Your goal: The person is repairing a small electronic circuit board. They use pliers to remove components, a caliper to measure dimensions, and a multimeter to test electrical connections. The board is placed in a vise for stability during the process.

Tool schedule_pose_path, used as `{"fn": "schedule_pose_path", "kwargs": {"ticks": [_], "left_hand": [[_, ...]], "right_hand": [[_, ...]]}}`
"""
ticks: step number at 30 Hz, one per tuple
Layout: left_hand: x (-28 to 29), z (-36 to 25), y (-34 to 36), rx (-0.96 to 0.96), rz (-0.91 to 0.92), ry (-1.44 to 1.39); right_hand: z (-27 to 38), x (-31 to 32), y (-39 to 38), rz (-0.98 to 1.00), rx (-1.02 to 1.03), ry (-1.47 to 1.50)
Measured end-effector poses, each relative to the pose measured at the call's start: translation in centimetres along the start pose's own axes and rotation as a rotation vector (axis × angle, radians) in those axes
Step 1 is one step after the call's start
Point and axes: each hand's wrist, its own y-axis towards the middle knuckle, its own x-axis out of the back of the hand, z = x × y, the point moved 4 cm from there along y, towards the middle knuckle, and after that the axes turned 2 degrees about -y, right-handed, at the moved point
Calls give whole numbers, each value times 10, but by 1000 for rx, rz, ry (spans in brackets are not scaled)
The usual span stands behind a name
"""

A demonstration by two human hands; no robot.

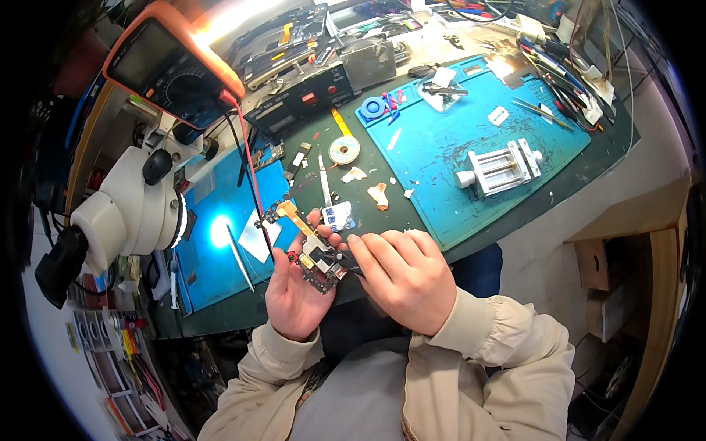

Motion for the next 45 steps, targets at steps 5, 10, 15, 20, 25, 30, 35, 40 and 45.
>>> {"fn": "schedule_pose_path", "kwargs": {"ticks": [5, 10, 15, 20, 25, 30, 35, 40, 45], "left_hand": [[-1, 1, -1, 8, -12, 24], [-2, 0, -1, 9, -4, 28], [-2, -1, -1, 18, -2, -1], [-3, 0, -1, 17, -41, -7], [-2, 0, 0, 31, -31, -28], [-2, 0, 1, 36, -29, -16], [-2, 0, 2, 19, -17, -123], [-2, -2, 2, 41, -14, -43], [-1, -1, 2, 38, -20, -45]], "right_hand": [[-2, -2, 0, -8, -18, -13], [-3, -2, -1, -12, -12, 1], [-3, 0, 2, -20, 14, -3], [-5, -3, -1, -21, 26, 9], [-6, -2, -2, -1, 25, 28], [-11, 1, 2, 35, 2, 76], [-15, 3, 6, 89, -5, 105], [-16, 5, 8, 126, 6, 106], [-13, 8, 10, 118, 2, 94]]}}
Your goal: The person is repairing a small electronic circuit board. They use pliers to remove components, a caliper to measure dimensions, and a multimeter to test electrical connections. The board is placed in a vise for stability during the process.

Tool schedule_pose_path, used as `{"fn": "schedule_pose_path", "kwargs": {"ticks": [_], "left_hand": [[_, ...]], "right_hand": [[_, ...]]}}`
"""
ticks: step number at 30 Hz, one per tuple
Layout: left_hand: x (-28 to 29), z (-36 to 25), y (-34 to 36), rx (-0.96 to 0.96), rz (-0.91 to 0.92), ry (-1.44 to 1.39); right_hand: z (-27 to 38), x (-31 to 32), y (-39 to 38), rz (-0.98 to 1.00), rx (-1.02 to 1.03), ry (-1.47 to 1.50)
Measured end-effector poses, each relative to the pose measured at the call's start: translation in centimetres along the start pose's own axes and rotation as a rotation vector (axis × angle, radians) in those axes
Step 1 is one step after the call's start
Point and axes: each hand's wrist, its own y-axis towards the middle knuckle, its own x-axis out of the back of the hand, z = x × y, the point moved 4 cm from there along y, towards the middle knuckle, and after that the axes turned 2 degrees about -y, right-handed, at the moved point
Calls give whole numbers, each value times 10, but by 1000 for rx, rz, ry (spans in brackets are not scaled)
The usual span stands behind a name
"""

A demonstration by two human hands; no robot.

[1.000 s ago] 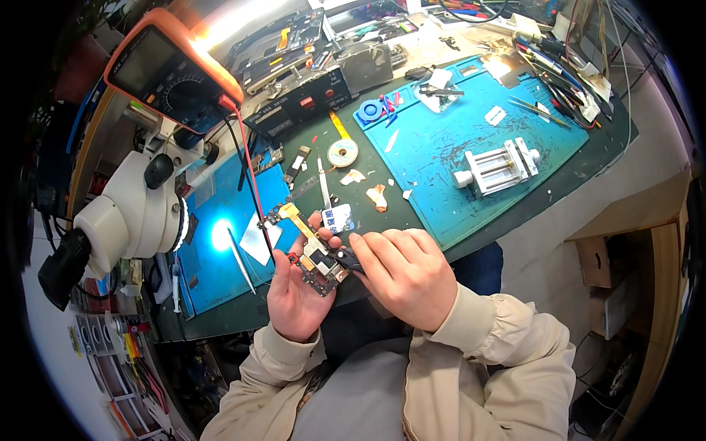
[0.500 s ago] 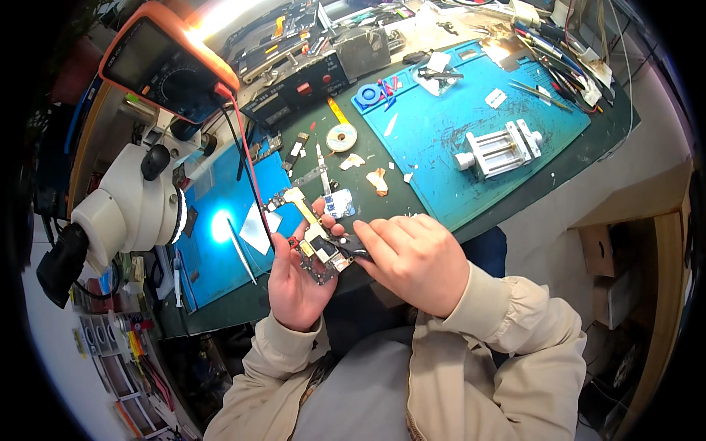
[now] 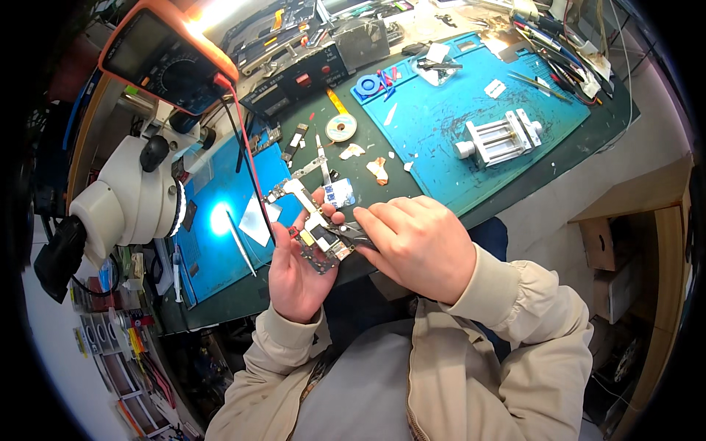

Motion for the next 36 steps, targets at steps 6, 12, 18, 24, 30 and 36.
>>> {"fn": "schedule_pose_path", "kwargs": {"ticks": [6, 12, 18, 24, 30, 36], "left_hand": [[2, 2, -2, -9, -5, 89], [2, 2, -2, -24, -38, 71], [5, 2, 0, -20, -25, 90], [6, 4, 1, -30, -14, 117], [4, 5, -1, -52, -45, 132], [3, 4, -1, -51, -64, 167]], "right_hand": [[5, 0, -1, -73, 6, -30], [5, 5, -2, -65, 9, -79], [7, 10, -1, -55, 57, -86], [8, 9, -3, -81, 76, -107], [9, 4, -7, -139, 92, -143], [9, 3, -7, -132, 83, -162]]}}
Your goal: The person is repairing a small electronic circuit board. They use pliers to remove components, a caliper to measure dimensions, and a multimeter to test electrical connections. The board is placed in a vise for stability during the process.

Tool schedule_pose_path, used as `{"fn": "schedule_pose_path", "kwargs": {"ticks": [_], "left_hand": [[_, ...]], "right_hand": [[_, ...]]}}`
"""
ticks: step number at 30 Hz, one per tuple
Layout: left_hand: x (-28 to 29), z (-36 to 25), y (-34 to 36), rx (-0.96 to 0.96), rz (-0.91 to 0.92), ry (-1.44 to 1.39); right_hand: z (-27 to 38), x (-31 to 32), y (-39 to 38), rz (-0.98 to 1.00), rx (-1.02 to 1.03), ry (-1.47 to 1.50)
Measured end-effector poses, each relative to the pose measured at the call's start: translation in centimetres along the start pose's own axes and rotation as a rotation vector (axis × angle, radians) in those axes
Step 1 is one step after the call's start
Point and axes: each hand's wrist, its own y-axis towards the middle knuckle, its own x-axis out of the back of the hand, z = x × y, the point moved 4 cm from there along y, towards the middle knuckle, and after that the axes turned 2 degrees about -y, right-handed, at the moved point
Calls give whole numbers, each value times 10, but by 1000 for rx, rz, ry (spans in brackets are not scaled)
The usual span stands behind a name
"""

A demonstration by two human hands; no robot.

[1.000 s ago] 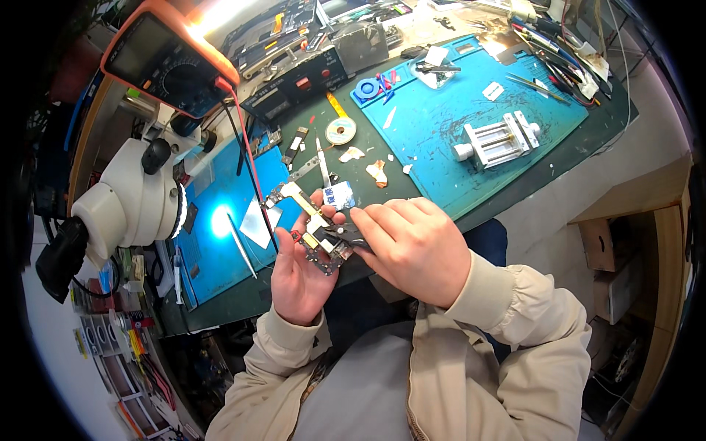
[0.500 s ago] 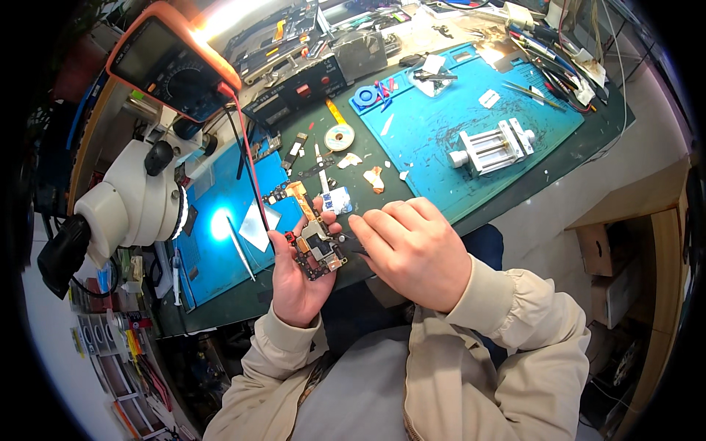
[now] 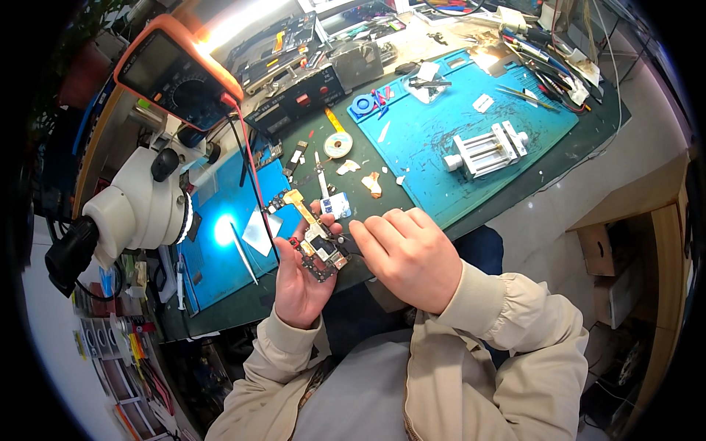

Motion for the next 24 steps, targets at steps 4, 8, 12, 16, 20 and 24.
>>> {"fn": "schedule_pose_path", "kwargs": {"ticks": [4, 8, 12, 16, 20, 24], "left_hand": [[1, 0, 0, 6, 51, 38], [0, 0, -1, 4, 49, 22], [-1, -1, 0, -22, 36, 62], [-1, -1, -1, -25, 22, 64], [-2, -1, -1, -47, 28, 54], [-4, -2, -2, -113, 56, 67]], "right_hand": [[0, 0, -1, 10, 6, -13], [1, 0, 0, 10, 8, -31], [2, -2, 1, -4, 4, -73], [2, -1, 2, 15, 19, -80], [3, -1, 2, 11, 22, -90], [6, 0, 5, -10, 14, -107]]}}
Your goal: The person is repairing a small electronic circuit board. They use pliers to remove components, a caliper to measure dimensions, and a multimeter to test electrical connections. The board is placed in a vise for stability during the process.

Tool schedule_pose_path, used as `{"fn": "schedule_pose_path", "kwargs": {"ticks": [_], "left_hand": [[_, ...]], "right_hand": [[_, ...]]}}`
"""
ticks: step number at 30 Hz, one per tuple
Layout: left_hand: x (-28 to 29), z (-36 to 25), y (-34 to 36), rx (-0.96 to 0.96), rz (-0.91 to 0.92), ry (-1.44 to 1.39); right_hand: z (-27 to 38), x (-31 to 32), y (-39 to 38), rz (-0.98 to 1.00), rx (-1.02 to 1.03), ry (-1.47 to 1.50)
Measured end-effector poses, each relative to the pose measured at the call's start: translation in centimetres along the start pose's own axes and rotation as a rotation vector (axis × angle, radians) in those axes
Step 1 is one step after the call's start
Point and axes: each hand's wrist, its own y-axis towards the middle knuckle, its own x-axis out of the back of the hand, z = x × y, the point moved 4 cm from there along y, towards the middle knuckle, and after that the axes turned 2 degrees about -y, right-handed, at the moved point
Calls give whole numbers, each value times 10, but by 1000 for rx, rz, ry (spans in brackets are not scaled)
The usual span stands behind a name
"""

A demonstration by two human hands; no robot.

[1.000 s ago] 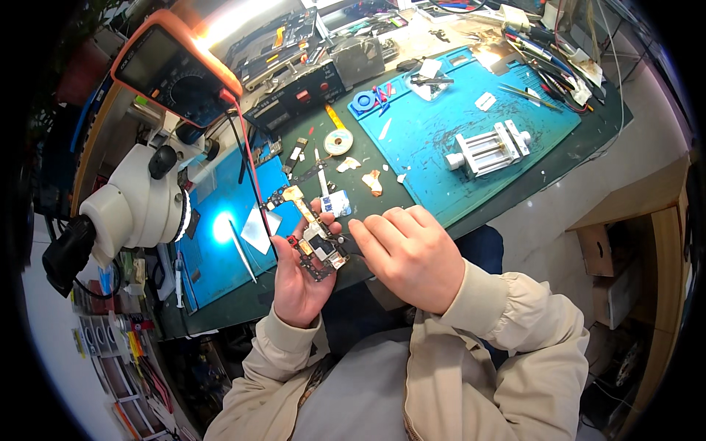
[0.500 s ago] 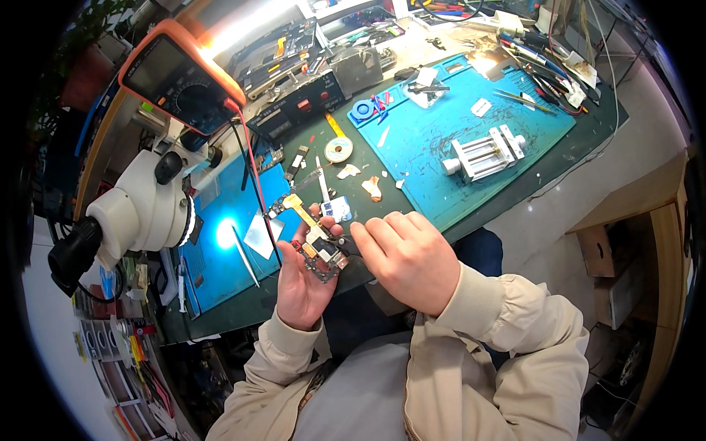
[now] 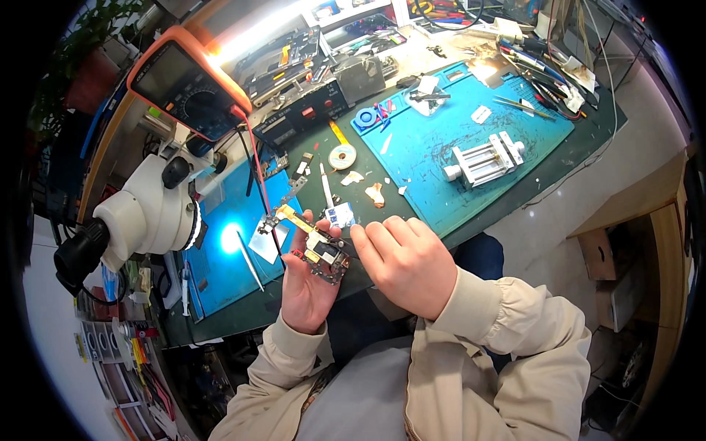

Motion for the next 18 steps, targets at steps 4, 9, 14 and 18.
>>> {"fn": "schedule_pose_path", "kwargs": {"ticks": [4, 9, 14, 18], "left_hand": [[5, 0, 0, -1, 20, -22], [7, 0, 0, -8, 28, -28], [4, 0, 0, -24, 28, -41], [3, 0, -1, -15, -15, -11]], "right_hand": [[1, 0, -1, -9, -17, 7], [2, 2, 0, -15, -18, 10], [3, 3, 1, -28, -12, 0], [3, 2, 0, -16, -7, -2]]}}
